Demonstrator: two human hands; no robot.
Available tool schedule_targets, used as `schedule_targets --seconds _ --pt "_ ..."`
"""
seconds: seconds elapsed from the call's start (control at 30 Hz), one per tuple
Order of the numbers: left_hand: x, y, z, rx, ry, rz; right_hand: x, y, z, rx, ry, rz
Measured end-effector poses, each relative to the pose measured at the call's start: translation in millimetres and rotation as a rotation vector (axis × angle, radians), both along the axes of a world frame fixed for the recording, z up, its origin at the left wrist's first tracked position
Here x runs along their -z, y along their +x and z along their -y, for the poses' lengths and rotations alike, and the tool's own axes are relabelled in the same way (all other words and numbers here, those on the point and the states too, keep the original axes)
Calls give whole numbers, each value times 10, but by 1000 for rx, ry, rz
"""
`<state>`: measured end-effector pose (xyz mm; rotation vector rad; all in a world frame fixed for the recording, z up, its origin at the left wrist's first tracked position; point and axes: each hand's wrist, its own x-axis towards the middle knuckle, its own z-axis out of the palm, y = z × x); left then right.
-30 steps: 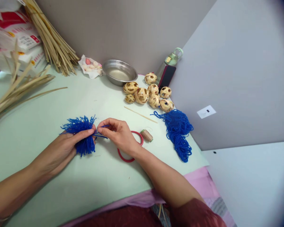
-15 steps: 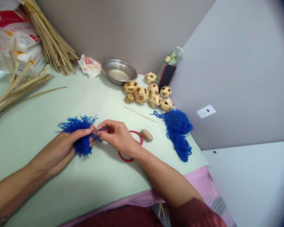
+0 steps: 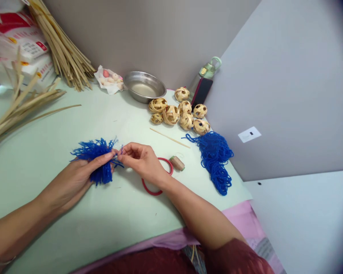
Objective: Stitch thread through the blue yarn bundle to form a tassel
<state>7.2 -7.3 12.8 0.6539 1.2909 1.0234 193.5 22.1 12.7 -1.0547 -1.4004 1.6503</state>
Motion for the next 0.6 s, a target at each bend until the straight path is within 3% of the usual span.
schedule_targets --seconds 0.1,0.17,0.37,0.6 --pt "4 -11 10 136 45 -100 -40 -10 -5 27 -41 -63" --pt "-7 -12 16 162 42 -135 -67 -11 -4 22 -51 -98" --pt "-13 -24 1 38 -29 -30 -98 24 5 96 71 -14" --pt "-31 -13 -3 -74 -8 106 -26 53 0 -73 169 130"
